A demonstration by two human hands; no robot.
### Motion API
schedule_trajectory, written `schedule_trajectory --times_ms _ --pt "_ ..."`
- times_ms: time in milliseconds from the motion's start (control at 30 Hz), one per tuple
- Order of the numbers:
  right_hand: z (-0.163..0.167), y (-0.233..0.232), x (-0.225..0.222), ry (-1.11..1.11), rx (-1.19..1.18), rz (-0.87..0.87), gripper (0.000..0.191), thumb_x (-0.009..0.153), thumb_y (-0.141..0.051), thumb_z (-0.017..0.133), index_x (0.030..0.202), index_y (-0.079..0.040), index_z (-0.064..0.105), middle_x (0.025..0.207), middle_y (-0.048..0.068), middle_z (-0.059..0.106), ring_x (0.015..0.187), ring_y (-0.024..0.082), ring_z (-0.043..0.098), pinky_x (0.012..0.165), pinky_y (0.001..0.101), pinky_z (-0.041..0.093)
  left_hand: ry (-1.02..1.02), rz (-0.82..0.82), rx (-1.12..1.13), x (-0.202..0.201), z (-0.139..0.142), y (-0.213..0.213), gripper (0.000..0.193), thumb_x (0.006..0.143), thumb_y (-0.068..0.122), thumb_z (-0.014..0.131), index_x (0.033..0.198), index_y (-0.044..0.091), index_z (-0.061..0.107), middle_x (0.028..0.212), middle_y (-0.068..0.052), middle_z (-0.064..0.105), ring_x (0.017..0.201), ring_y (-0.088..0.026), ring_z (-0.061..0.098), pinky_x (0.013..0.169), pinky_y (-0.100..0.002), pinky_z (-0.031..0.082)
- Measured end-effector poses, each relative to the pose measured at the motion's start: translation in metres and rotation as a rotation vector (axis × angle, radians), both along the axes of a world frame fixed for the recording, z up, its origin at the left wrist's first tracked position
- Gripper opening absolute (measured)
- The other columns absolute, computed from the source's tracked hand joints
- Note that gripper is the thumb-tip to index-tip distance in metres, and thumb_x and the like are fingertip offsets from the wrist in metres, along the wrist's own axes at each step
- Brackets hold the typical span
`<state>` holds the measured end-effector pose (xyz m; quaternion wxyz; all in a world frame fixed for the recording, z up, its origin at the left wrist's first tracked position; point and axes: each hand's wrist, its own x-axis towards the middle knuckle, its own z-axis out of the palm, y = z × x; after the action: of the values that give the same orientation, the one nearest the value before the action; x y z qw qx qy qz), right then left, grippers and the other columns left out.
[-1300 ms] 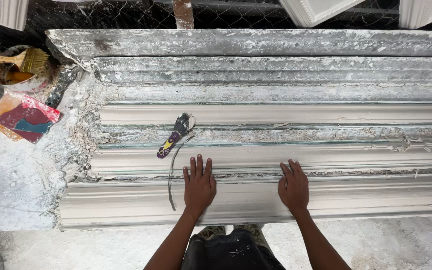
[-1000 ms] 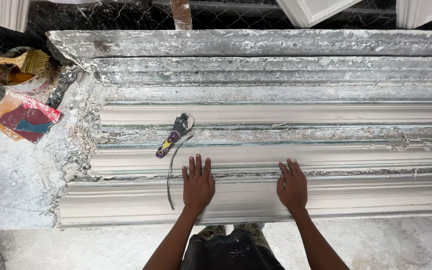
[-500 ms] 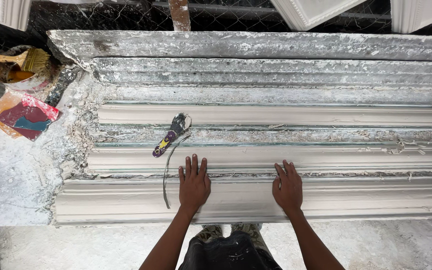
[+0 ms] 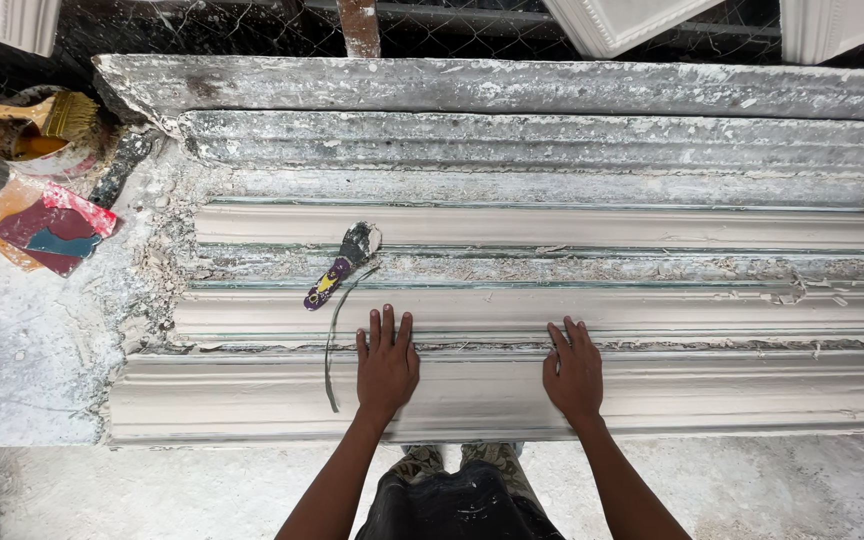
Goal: The person bends thin wire strips by hand and lays them along the grooves of a long plaster cornice on the work table, then hangs a decorative plaster medallion on an overhead hook. They then use a small scraper to scrape debris out of the cornice grooves, moving along its length.
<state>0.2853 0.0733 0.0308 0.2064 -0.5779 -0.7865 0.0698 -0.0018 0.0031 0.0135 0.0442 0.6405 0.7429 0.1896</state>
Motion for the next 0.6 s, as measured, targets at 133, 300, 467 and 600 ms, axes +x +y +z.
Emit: schedule_trajectory --times_ms 133,300,467,600 --pt "0.0005 0.0005 0.0004 -0.015 -0.011 -0.002 0.048 0.093 -0.015 0.055 0.140 -0.015 0.061 0.154 0.014 0.048 0.148 0.036 0.039 0.117 0.0520 0.034 0.002 0.002 -0.012 0.0006 0.0019 0.0000 0.059 0.098 0.028 0.049 0.156 0.016 0.040 0.165 -0.018 0.027 0.154 -0.039 0.020 0.120 -0.062 0.018" --pt "0.0010 0.0008 -0.0001 -0.024 -0.005 -0.006 0.049 0.092 -0.014 0.056 0.140 -0.015 0.061 0.154 0.014 0.049 0.148 0.035 0.039 0.116 0.0522 0.034 0.000 0.003 -0.015 0.0009 0.0036 0.0004 0.058 0.099 0.028 0.049 0.155 0.016 0.041 0.165 -0.019 0.028 0.154 -0.040 0.020 0.120 -0.062 0.019" --pt "0.0004 0.0004 0.0010 -0.026 -0.003 -0.003 0.048 0.093 -0.014 0.056 0.141 -0.015 0.061 0.154 0.014 0.049 0.148 0.035 0.039 0.116 0.0516 0.034 0.002 -0.002 -0.023 0.0009 0.0016 0.0007 0.058 0.099 0.029 0.049 0.155 0.016 0.041 0.165 -0.019 0.027 0.154 -0.040 0.020 0.120 -0.062 0.019" --pt "0.0003 0.0011 0.0013 -0.026 0.004 0.002 0.048 0.094 -0.015 0.055 0.141 -0.016 0.060 0.155 0.013 0.048 0.149 0.035 0.039 0.117 0.0512 0.034 -0.010 0.000 -0.029 0.0014 -0.0009 0.0007 0.058 0.099 0.029 0.048 0.155 0.016 0.041 0.165 -0.019 0.027 0.154 -0.039 0.019 0.120 -0.062 0.018"
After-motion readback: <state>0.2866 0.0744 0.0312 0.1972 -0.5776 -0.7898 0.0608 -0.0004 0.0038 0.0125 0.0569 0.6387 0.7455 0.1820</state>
